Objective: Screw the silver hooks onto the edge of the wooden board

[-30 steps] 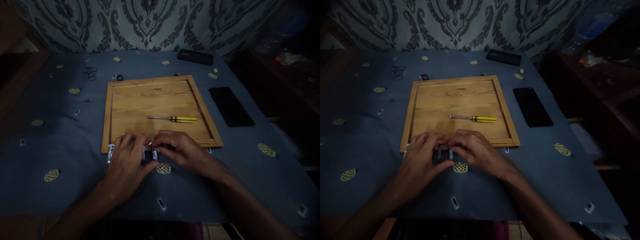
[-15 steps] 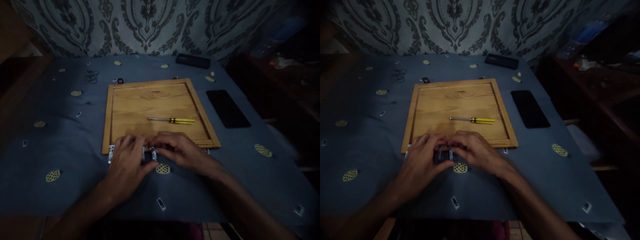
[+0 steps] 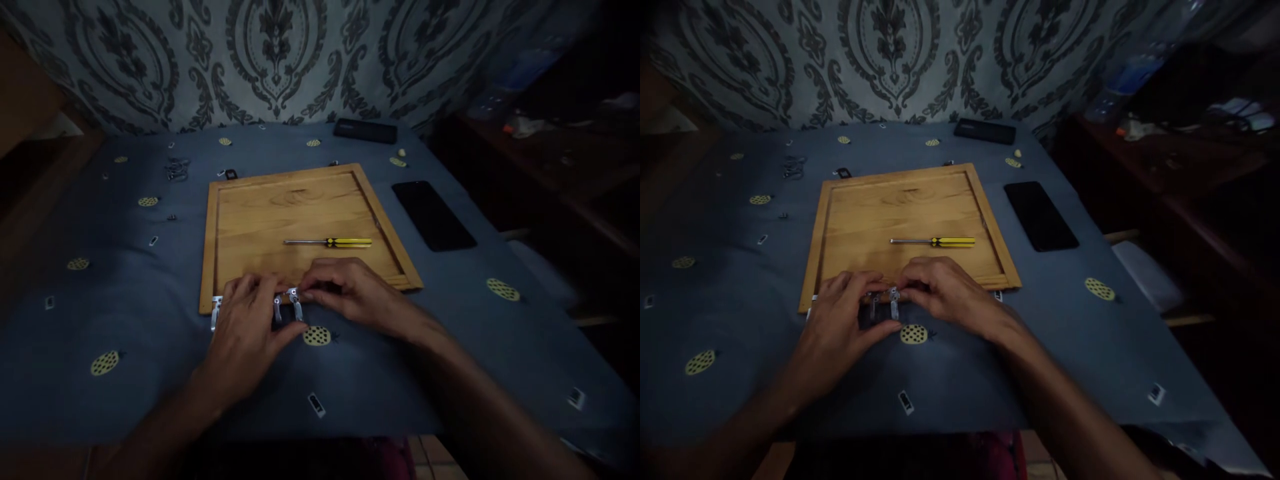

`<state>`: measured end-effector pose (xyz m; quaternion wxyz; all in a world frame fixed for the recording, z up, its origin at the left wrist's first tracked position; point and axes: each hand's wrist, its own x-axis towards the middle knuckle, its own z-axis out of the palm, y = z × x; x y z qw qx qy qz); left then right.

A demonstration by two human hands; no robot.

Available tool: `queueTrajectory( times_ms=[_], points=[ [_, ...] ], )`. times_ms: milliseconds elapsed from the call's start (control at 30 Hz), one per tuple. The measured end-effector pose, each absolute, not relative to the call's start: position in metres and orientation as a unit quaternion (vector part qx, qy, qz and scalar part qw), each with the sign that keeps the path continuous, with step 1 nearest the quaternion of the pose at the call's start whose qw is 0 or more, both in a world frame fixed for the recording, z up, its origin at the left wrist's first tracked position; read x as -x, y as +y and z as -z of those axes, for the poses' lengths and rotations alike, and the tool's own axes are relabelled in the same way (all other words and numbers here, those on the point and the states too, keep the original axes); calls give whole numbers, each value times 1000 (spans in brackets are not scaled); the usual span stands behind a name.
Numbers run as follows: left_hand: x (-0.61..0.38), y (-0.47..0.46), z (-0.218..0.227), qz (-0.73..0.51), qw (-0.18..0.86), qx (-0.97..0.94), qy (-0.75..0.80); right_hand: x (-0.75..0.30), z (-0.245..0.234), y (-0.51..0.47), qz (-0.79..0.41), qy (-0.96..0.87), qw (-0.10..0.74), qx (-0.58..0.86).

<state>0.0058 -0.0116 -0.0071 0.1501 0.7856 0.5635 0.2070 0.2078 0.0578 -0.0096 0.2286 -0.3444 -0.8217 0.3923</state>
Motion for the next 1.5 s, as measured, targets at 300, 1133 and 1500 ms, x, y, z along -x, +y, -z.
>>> queueTrajectory(
  times_ms=[300, 1133, 1500],
  points=[
    [-6, -11, 7, -210, 152, -782, 567, -205, 13, 55, -392, -829, 215, 335],
    [-7, -11, 7, -197, 157, -780, 572, -199, 16, 55, -364, -841, 228, 330],
    [-7, -12, 6, -194, 154, -775, 581, -205, 6, 56, -378, -828, 235, 339]
  ],
)
